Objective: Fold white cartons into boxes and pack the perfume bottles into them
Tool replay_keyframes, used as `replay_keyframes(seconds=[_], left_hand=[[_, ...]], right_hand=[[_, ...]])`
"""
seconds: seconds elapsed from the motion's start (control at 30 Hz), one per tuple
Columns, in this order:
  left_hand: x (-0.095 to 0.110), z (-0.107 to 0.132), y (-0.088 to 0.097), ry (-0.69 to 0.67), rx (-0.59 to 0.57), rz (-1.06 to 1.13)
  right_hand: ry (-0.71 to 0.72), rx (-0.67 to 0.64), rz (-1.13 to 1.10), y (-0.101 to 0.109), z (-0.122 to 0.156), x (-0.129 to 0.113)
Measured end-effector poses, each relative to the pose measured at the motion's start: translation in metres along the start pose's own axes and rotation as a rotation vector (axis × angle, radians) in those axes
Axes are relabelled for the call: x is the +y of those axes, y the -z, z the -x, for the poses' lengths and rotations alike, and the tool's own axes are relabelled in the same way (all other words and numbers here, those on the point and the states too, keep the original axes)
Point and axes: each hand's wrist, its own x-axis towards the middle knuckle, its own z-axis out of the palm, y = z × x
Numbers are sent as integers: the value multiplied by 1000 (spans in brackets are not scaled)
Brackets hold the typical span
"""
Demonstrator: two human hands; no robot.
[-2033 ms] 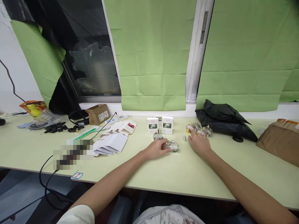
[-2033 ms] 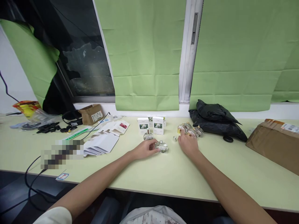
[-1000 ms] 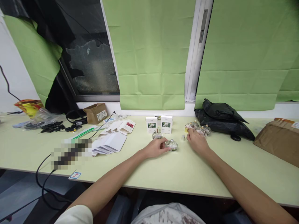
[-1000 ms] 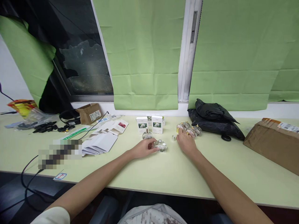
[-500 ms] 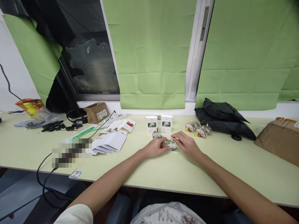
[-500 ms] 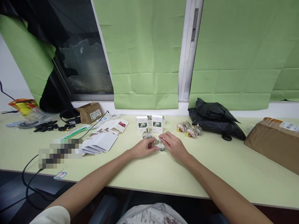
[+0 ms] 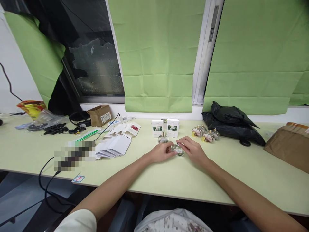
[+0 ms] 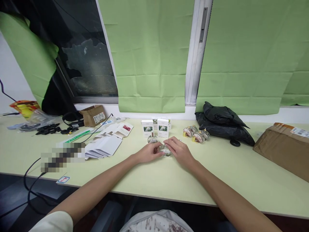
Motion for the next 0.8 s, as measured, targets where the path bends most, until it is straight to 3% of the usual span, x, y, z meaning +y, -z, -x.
replay_keyframes(seconds=[0.43,0.8], left_hand=[[-2,-1,-1,1,6,-11],[-5,-1,-3,9,-4,22]], right_hand=[[-10,3,-23,1,0,-2],[161,56,97,-3,1,11]])
